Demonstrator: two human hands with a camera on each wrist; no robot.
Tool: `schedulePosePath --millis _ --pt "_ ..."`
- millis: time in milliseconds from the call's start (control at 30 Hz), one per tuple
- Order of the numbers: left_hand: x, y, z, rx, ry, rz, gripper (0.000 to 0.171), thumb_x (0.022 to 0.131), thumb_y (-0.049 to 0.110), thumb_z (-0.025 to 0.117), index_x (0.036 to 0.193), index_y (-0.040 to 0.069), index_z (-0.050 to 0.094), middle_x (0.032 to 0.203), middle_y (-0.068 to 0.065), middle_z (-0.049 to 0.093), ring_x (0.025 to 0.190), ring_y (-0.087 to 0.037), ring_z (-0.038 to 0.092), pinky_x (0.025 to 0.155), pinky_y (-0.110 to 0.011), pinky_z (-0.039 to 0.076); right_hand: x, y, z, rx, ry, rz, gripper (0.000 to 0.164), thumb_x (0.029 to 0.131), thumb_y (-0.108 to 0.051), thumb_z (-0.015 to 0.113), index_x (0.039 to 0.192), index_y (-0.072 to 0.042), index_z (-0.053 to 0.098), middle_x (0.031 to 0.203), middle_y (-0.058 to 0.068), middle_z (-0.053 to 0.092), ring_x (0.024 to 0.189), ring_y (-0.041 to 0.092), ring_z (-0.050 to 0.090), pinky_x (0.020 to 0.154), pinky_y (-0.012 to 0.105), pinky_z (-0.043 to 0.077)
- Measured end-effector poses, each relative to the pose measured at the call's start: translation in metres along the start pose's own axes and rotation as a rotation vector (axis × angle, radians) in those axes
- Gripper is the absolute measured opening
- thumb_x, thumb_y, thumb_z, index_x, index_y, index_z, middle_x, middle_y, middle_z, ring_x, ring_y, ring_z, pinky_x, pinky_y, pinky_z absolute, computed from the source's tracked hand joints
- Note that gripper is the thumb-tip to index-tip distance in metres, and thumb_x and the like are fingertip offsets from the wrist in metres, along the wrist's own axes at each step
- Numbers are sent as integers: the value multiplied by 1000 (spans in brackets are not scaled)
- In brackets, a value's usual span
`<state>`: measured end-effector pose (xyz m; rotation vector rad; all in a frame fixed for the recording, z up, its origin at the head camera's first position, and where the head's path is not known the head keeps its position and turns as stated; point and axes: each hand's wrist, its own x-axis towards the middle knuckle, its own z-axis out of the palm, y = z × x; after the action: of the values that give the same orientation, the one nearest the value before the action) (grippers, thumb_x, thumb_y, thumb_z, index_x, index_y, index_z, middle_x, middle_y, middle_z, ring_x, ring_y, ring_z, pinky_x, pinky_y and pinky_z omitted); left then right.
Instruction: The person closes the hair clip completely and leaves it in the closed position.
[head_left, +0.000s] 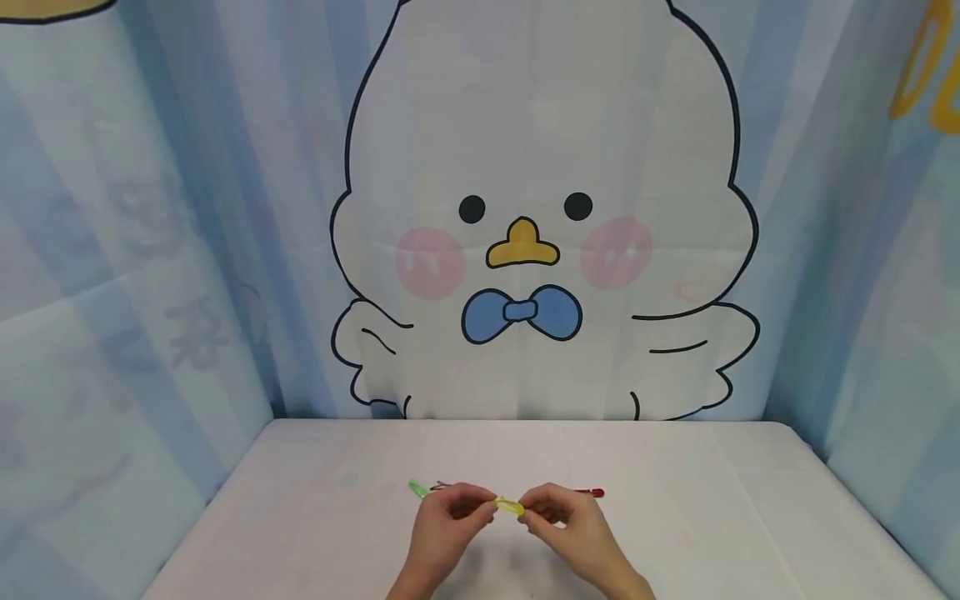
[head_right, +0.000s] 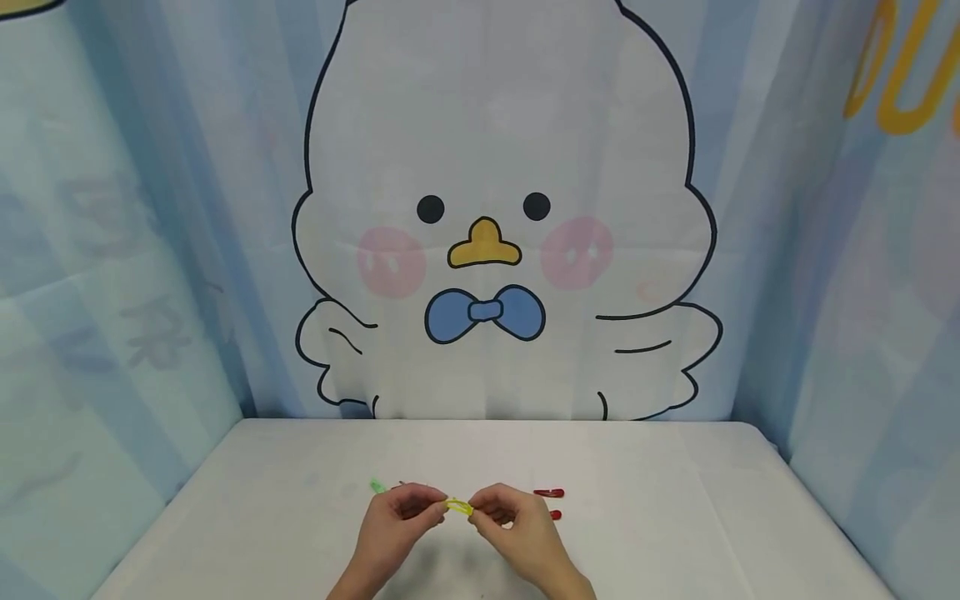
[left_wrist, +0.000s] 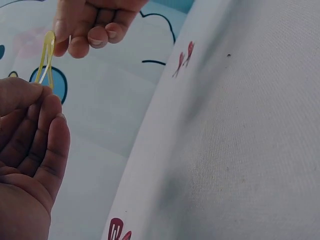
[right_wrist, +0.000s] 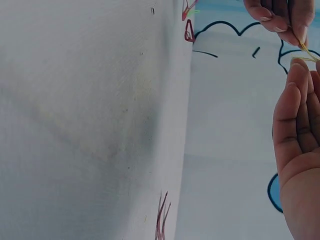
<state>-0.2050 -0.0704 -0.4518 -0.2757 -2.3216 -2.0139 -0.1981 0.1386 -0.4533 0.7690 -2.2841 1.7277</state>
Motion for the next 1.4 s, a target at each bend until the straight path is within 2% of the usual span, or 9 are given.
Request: schedulePosePath --millis 233,467,633,767,933,1033,1200,1400 --pt "-1 2 1 15 21 5 11 88 7 78 97 2 75 89 -4 72 77 -18 68 70 -26 57 0 -3 -2 18 -24 -30 9 92 -6 73 101 -5 72 89 4 74 78 16 70 67 31 57" --pt "-1 4 2 23 5 5 10 87 6 78 97 3 75 89 -3 72 79 -18 68 71 -27 57 0 -4 -2 11 23 -11 6 91 -6 74 97 -5 72 85 2 73 71 10 66 64 29 56" --pt "1 3 3 1 -39 -8 16 89 10 77 103 3 73 95 -3 72 87 -19 68 77 -28 57 0 -6 -2 20 52 67 5 93 -5 72 96 -1 71 82 4 72 70 10 65 64 27 56" --pt "3 1 3 -23 -74 -29 24 90 12 75 112 3 72 102 -4 73 94 -20 67 80 -28 56 1 -8 -4 34 35 143 7 94 -6 71 98 1 70 83 5 71 71 11 64 66 26 56" --pt "1 0 0 -101 -148 -53 27 93 10 71 116 -4 71 104 -10 73 90 -22 70 78 -28 57 2 -10 -6 49 -7 194 9 94 -6 71 99 1 70 86 6 71 72 11 64 67 26 55" --pt "0 0 -1 -142 -159 -65 24 94 9 71 114 -4 72 102 -10 73 86 -22 70 77 -28 58 3 -10 -6 51 -23 214 11 92 -7 74 99 1 71 87 6 71 72 11 65 67 25 55" --pt "0 0 -2 -160 -154 -76 20 93 5 71 110 -5 72 99 -10 73 84 -20 70 76 -28 58 3 -10 -6 30 -27 217 10 91 -8 75 97 0 72 86 5 72 71 11 64 66 25 54" --pt "0 0 -3 -149 -162 -77 21 91 3 72 110 -7 72 98 -10 73 84 -19 70 76 -29 58 3 -10 -6 -18 -55 170 10 94 -9 72 96 1 70 84 3 68 71 9 61 66 25 53"
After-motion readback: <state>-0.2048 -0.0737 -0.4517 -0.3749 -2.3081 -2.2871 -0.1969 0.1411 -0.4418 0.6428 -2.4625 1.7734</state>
